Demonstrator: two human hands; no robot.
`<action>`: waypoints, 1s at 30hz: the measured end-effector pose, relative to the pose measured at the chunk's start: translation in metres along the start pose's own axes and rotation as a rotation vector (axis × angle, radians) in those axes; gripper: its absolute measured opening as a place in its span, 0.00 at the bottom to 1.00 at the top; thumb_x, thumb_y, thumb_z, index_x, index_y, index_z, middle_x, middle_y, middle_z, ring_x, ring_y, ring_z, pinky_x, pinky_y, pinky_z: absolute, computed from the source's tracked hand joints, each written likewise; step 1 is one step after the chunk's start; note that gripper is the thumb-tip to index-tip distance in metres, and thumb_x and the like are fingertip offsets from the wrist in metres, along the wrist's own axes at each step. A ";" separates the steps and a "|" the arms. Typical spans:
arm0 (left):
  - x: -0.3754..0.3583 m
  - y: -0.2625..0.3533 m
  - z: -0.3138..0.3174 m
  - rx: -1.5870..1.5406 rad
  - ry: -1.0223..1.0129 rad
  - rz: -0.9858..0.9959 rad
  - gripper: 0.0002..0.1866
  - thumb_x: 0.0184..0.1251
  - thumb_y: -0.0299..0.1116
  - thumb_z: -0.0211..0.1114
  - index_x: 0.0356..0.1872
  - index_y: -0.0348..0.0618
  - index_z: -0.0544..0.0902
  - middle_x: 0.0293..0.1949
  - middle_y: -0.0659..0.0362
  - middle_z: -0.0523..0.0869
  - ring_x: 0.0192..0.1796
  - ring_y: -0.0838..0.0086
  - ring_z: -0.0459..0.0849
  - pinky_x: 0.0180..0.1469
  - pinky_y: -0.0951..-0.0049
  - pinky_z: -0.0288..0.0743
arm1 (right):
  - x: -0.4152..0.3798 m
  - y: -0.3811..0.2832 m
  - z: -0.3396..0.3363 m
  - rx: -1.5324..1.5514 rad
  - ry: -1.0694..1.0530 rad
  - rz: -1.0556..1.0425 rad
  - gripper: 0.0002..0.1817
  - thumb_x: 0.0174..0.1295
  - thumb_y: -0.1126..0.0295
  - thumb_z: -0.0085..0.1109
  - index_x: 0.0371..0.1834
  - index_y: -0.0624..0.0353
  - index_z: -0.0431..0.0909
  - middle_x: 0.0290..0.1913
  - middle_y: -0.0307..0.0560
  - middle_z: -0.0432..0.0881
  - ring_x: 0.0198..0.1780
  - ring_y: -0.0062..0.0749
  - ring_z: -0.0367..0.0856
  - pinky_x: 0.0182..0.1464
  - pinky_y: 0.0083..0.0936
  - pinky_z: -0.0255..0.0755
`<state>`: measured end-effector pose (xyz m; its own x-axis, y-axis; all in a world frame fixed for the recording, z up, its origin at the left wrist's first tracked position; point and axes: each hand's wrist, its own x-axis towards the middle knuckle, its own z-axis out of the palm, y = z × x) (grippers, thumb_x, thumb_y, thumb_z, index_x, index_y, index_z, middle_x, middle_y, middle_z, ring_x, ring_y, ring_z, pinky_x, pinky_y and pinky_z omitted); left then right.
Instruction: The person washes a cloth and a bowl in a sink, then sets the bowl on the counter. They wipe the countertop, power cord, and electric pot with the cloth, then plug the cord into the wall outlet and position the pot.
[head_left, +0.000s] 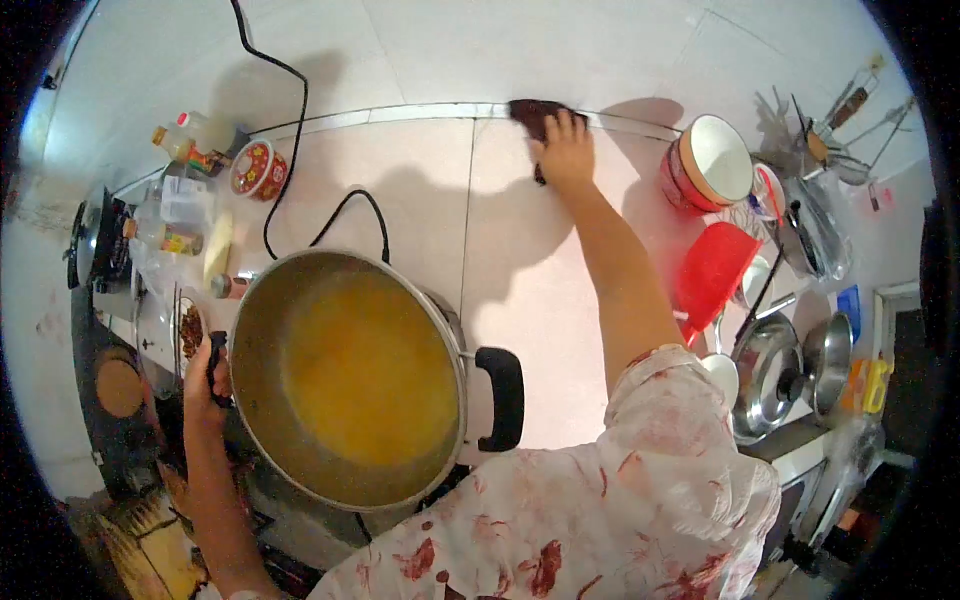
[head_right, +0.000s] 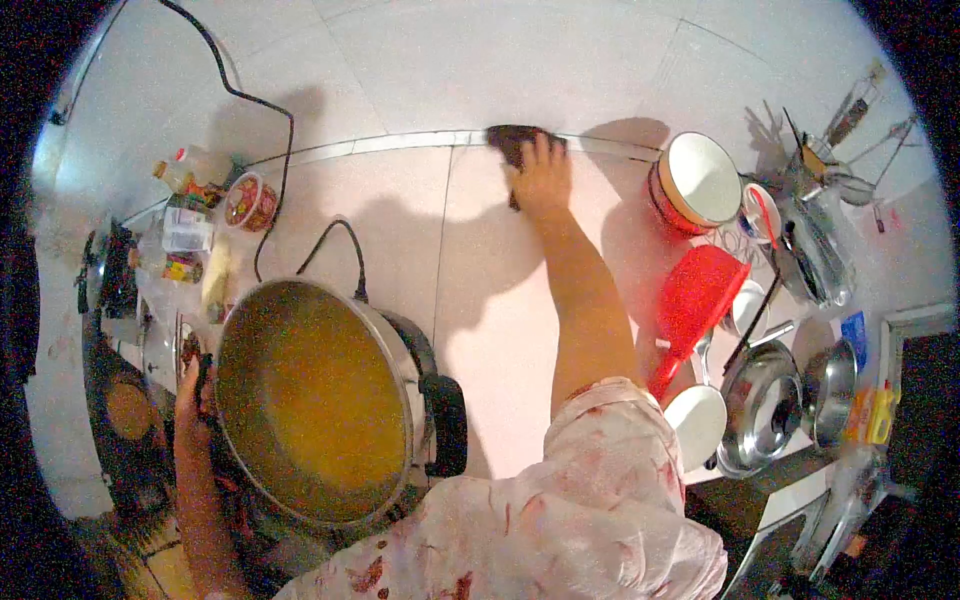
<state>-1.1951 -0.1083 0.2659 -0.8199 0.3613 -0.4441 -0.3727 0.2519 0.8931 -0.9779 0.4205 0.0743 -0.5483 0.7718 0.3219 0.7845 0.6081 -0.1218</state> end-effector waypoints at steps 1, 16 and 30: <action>-0.001 0.001 0.002 0.000 -0.010 -0.006 0.15 0.63 0.48 0.54 0.28 0.48 0.73 0.11 0.69 0.66 0.10 0.84 0.59 0.12 0.82 0.50 | -0.009 0.011 -0.005 -0.041 0.004 0.074 0.33 0.60 0.46 0.41 0.64 0.56 0.60 0.68 0.52 0.54 0.68 0.50 0.49 0.68 0.44 0.41; 0.004 0.003 -0.006 0.058 -0.080 -0.055 0.17 0.62 0.52 0.55 0.26 0.49 0.72 0.12 0.72 0.66 0.10 0.86 0.57 0.14 0.83 0.46 | -0.135 -0.068 -0.076 0.634 0.139 0.038 0.14 0.49 0.68 0.60 0.41 0.52 0.78 0.49 0.49 0.71 0.49 0.47 0.68 0.52 0.36 0.67; 0.006 0.001 -0.007 0.020 -0.066 -0.078 0.16 0.65 0.50 0.54 0.26 0.50 0.73 0.11 0.73 0.65 0.09 0.88 0.57 0.11 0.85 0.47 | -0.048 -0.111 -0.006 0.200 -0.099 -0.381 0.25 0.60 0.50 0.43 0.60 0.42 0.66 0.68 0.37 0.56 0.68 0.53 0.49 0.65 0.57 0.41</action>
<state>-1.2035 -0.1121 0.2644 -0.7583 0.3976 -0.5167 -0.4253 0.2990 0.8542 -1.0363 0.3146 0.0781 -0.8203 0.4934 0.2891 0.4544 0.8693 -0.1942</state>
